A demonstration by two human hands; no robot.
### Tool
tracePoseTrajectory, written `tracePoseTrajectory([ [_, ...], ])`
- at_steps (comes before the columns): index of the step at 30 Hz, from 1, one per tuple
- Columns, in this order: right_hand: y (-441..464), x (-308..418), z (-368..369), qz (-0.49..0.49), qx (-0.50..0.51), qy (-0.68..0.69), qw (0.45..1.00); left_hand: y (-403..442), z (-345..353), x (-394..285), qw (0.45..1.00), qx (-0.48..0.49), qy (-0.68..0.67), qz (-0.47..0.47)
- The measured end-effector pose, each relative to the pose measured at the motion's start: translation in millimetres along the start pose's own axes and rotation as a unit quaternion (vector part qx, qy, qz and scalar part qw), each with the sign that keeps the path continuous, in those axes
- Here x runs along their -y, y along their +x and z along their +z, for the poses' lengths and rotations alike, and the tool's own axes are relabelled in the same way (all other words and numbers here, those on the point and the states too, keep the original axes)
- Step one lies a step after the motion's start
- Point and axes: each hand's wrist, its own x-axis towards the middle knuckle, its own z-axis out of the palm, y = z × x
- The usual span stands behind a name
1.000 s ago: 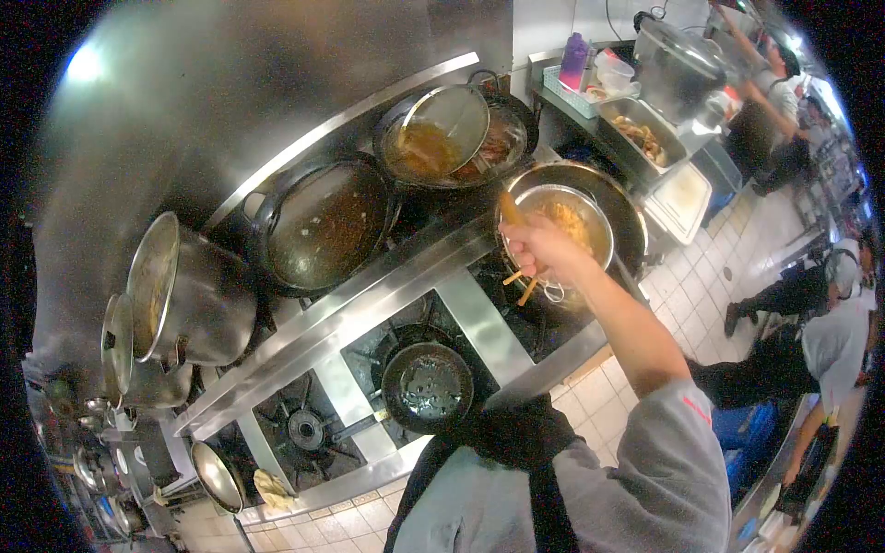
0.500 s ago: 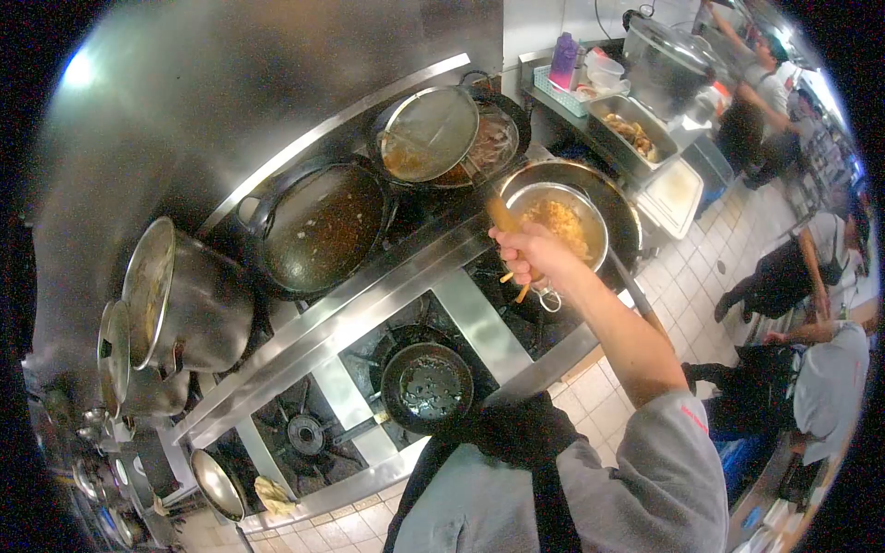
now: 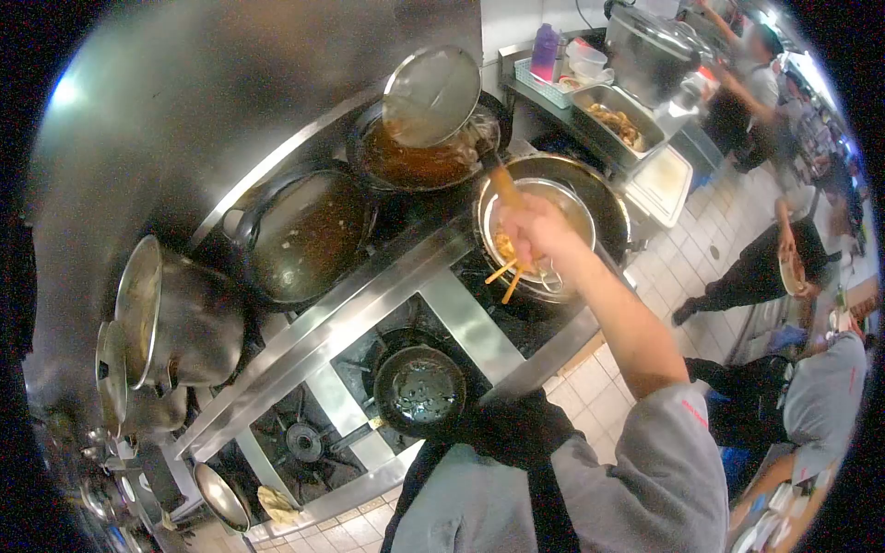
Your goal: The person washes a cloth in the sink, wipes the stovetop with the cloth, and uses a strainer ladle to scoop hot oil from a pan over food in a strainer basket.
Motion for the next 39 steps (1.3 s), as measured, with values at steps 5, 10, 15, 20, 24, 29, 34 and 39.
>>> tracePoseTrajectory([
  [5,23,14,-30,-0.066,-0.048,-0.111,0.990,4,3,8,0.979,0.016,-0.190,-0.073],
  [10,46,9,-76,-0.075,-0.118,-0.312,0.940,-10,-3,-10,0.990,-0.012,0.133,0.032],
  [15,42,2,-82,-0.056,-0.098,-0.326,0.938,-9,-4,-21,0.995,-0.015,0.095,0.031],
  [20,14,4,-71,0.040,-0.059,-0.225,0.972,-8,-3,-17,0.996,-0.020,0.085,0.036],
  [24,4,10,-68,0.077,-0.025,-0.184,0.980,-7,-1,-12,0.995,-0.025,0.082,0.044],
  [29,-13,12,-49,0.109,-0.044,-0.120,0.986,-6,0,-13,0.996,-0.030,0.068,0.053],
  [34,-16,10,-28,0.119,-0.032,-0.105,0.987,-7,1,-21,0.996,-0.031,0.031,0.080],
  [39,-9,5,-14,0.143,0.019,-0.016,0.989,1,14,4,0.889,-0.125,0.292,0.330],
])
